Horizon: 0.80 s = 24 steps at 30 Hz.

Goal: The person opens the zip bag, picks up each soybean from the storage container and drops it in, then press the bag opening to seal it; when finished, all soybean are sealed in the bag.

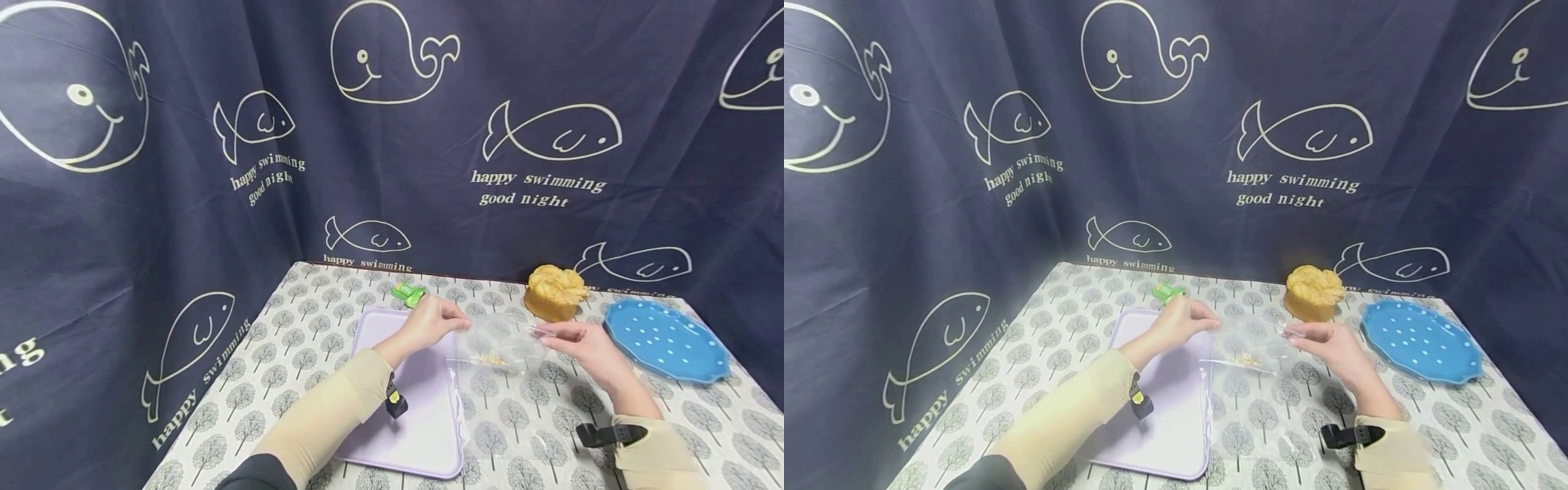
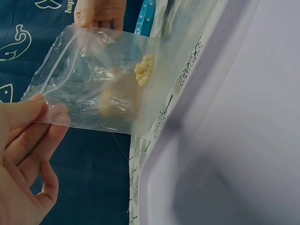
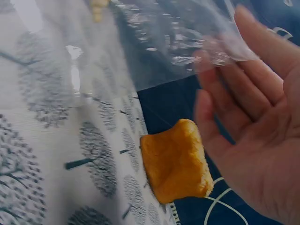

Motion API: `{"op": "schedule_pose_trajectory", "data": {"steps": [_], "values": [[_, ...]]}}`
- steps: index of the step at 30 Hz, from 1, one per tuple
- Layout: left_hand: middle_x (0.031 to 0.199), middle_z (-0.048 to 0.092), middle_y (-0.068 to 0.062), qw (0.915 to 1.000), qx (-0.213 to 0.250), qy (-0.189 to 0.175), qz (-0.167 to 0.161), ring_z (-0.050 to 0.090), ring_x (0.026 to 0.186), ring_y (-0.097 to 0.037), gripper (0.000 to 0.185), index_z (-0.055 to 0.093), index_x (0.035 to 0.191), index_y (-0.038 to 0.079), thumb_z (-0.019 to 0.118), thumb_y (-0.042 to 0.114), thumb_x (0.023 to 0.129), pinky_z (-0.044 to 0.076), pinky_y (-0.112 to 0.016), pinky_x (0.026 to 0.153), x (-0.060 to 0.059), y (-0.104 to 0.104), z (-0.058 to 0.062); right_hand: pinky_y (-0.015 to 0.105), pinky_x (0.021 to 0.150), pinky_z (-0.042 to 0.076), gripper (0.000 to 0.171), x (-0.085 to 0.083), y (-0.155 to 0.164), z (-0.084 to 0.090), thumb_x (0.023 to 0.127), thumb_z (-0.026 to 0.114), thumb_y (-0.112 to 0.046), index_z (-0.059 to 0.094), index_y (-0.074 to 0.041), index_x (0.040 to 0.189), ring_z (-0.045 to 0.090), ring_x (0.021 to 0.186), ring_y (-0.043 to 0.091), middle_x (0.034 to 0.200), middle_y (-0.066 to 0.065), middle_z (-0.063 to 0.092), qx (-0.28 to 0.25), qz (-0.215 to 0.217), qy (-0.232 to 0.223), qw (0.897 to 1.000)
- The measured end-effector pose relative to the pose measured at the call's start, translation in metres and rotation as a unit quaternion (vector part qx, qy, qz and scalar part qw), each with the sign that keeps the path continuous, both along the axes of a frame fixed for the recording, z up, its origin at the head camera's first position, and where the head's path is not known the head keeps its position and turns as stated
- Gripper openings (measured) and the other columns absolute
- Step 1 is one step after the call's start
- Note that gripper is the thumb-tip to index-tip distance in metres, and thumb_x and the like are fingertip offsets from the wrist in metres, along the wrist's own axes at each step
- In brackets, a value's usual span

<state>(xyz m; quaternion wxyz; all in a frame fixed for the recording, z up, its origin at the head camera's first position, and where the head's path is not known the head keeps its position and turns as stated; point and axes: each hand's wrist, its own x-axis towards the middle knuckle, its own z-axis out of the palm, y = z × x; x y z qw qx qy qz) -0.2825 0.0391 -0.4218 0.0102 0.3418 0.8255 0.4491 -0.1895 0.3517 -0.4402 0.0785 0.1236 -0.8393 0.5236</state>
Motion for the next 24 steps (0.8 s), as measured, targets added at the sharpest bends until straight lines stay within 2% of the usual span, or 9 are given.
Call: {"op": "schedule_pose_trajectory", "data": {"steps": [6, 12, 18, 21, 24], "values": [[0.081, 0.076, 0.008, 0.9999, 0.006, 0.003, -0.009, 0.065, 0.074, 0.002, 0.006, 0.082, 0.088, 0.013, 0.079, 0.018, 0.09, 0.052, -0.018, 0.071, -0.002, -0.002, 0.0, 0.014, 0.081, 0.048, 0.014, 0.001, -0.004, -0.002, 0.096, 0.071, -0.007, 0.076, 0.006, 0.099, 0.067, 0.089, 0.001, 0.092, -0.003, 0.077, 0.026, -0.07, 0.022, 0.997], [0.076, 0.074, 0.008, 0.9998, 0.007, 0.012, -0.017, 0.064, 0.07, 0.001, 0.007, 0.082, 0.085, 0.013, 0.079, 0.017, 0.09, 0.051, -0.019, 0.066, -0.006, -0.004, -0.001, 0.013, 0.079, 0.048, 0.014, 0.002, -0.007, 0.003, 0.096, 0.071, -0.009, 0.076, 0.004, 0.094, 0.066, 0.086, 0.0, 0.087, -0.001, 0.077, 0.042, -0.096, 0.036, 0.994], [0.071, 0.072, 0.012, 0.9999, -0.001, 0.001, -0.011, 0.064, 0.069, 0.0, 0.01, 0.082, 0.085, 0.014, 0.078, 0.021, 0.092, 0.05, -0.02, 0.065, -0.008, -0.003, 0.003, 0.014, 0.075, 0.05, 0.016, 0.004, -0.01, 0.007, 0.097, 0.07, -0.008, 0.075, 0.008, 0.097, 0.069, 0.079, 0.002, 0.083, -0.003, 0.077, 0.014, -0.118, 0.047, 0.992], [0.076, 0.074, 0.009, 0.9998, 0.0, -0.015, -0.014, 0.067, 0.072, -0.002, 0.011, 0.082, 0.09, 0.013, 0.078, 0.022, 0.092, 0.052, -0.021, 0.068, -0.01, -0.003, 0.002, 0.014, 0.075, 0.052, 0.017, 0.006, -0.012, 0.008, 0.097, 0.07, -0.006, 0.074, 0.009, 0.1, 0.071, 0.075, 0.005, 0.082, -0.003, 0.077, 0.002, -0.116, 0.048, 0.992], [0.093, 0.077, 0.004, 0.9998, -0.005, -0.016, -0.005, 0.07, 0.084, -0.007, 0.026, 0.079, 0.11, 0.011, 0.081, 0.026, 0.089, 0.053, -0.021, 0.075, -0.013, -0.004, 0.002, 0.014, 0.077, 0.051, 0.018, 0.006, -0.015, 0.01, 0.097, 0.071, -0.009, 0.074, 0.008, 0.102, 0.071, 0.076, 0.006, 0.083, -0.003, 0.077, 0.013, -0.112, 0.047, 0.992]]}}
